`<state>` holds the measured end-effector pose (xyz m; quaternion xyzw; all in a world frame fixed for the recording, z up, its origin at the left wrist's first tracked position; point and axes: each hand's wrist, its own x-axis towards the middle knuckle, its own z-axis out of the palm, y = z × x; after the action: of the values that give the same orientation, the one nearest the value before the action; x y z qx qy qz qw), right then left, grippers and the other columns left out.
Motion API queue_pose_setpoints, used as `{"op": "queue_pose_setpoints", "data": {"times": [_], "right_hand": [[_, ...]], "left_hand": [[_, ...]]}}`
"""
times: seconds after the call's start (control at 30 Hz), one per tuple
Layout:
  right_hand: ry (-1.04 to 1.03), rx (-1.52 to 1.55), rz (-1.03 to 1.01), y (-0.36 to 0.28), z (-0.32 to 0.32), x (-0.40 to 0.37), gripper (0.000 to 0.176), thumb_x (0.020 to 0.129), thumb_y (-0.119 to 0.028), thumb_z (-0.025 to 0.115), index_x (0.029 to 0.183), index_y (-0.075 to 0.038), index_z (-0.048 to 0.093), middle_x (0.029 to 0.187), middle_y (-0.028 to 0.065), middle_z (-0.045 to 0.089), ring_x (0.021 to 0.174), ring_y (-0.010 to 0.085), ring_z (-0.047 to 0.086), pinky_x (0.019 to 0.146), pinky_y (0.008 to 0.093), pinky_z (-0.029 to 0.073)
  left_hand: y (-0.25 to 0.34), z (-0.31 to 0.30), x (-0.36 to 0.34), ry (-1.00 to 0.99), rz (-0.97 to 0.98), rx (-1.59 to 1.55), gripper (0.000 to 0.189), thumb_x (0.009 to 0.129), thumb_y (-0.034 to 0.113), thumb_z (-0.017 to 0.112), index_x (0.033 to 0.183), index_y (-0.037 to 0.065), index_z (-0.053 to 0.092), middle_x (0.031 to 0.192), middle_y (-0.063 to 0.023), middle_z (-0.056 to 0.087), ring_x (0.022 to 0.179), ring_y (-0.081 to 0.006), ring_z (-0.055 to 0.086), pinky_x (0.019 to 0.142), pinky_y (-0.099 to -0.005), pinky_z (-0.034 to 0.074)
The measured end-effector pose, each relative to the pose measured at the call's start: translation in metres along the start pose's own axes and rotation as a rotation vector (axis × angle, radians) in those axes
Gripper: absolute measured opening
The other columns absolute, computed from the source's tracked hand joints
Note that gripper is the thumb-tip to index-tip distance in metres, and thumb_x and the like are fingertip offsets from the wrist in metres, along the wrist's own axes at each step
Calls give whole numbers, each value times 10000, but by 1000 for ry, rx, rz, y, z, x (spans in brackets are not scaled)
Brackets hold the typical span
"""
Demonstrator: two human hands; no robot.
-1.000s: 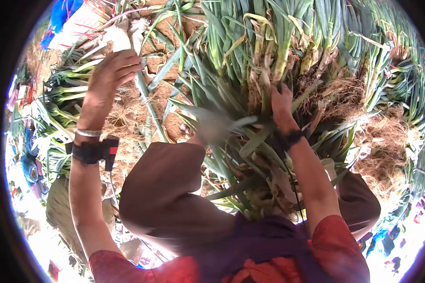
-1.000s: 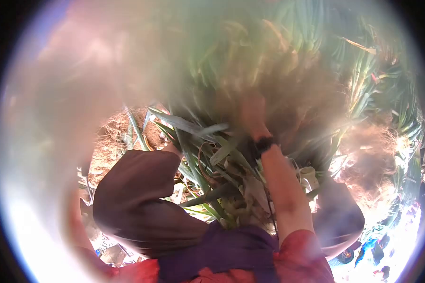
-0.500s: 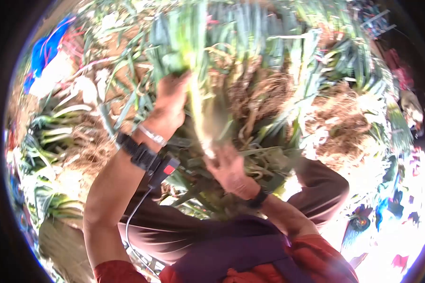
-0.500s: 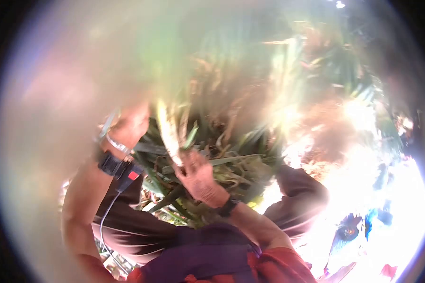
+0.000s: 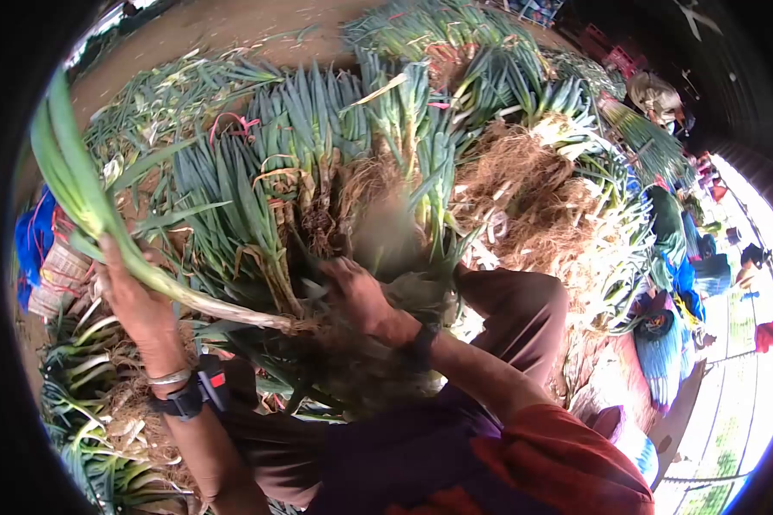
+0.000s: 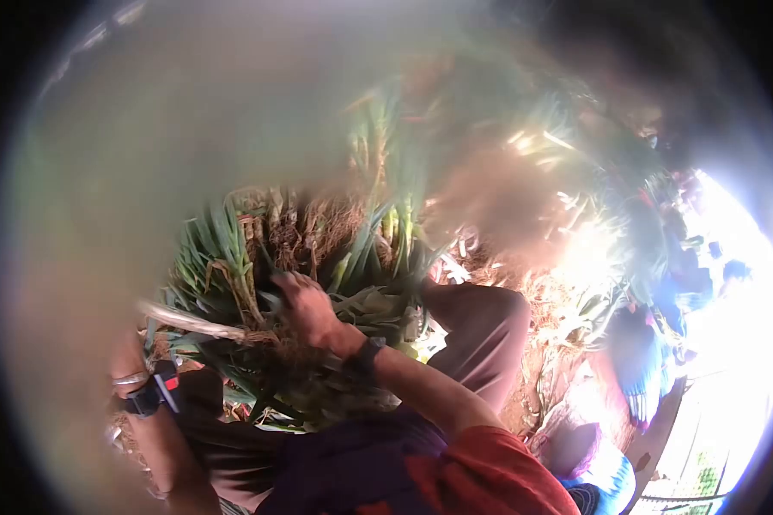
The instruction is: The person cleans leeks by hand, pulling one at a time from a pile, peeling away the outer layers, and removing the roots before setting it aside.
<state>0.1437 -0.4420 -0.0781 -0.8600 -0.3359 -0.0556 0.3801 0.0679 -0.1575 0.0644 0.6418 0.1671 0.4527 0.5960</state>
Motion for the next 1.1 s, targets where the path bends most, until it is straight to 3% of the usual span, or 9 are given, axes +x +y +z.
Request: {"op": "queue_pose_setpoints", "data": {"times": [0.1,0.17,0.43,0.5,0.67,0.77,0.93,0.97,1.1], "right_hand": [[-179,876,85,-61,-8,37,351,975,-291,618,1139,15,565,962,109,598,934,179,586,850,332,488],[-251,967,103,-90,-9,54,444,1008,-378,559,1218,14,560,1003,44,578,976,141,520,880,277,426],[58,1637,405,-68,31,54,139,944,-217,681,897,-87,699,809,-19,656,748,56,568,664,239,466],[73,1758,590,-71,30,54,96,933,-183,691,912,-89,680,817,-11,667,709,74,583,628,266,482],[208,1908,907,-20,61,48,125,981,-202,605,937,-86,623,797,2,657,670,115,609,581,334,498],[408,117,180,-3,60,19,144,970,-195,565,972,-58,610,773,105,672,629,235,652,495,375,468],[-758,-208,169,73,4,-87,365,864,-216,609,1193,-57,608,1008,217,659,922,393,649,804,494,516],[-780,-221,390,108,16,-108,392,873,-196,600,1234,-45,585,1191,245,612,1115,398,591,924,487,486],[-600,54,110,105,16,-83,352,911,-134,605,1247,-36,568,1204,178,612,1077,269,611,869,403,521]], "left_hand": [[-55,10,-24,-134,-162,-169,542,939,357,664,1336,35,484,1265,-115,568,1061,-187,590,974,-362,484],[-66,34,-37,-178,-357,-547,521,934,337,675,1326,37,506,1253,-96,580,1107,-193,578,1010,-380,461],[-64,69,-68,-285,-183,-259,301,869,173,759,1095,22,629,1043,-42,662,952,-123,609,900,-290,463],[-47,84,-77,-143,-373,-482,258,846,162,780,1020,22,650,989,-38,669,934,-118,611,887,-277,461],[-51,80,-77,-391,-417,-684,333,972,151,608,1272,20,547,1210,-115,608,979,-213,613,878,-370,504],[-38,86,-72,-292,-460,-869,315,990,215,591,1233,14,597,1087,-162,686,861,-205,675,727,-342,548],[-28,59,-29,-169,-366,-809,381,985,286,595,1248,11,583,1078,-184,691,765,-212,686,679,-311,547],[-29,55,-20,-162,-321,-784,393,985,306,595,1246,12,584,1073,-181,693,752,-209,685,674,-305,546],[-44,44,-6,-234,-389,-841,394,979,373,591,1213,57,598,1038,-147,706,702,-182,658,669,-306,544]]}}
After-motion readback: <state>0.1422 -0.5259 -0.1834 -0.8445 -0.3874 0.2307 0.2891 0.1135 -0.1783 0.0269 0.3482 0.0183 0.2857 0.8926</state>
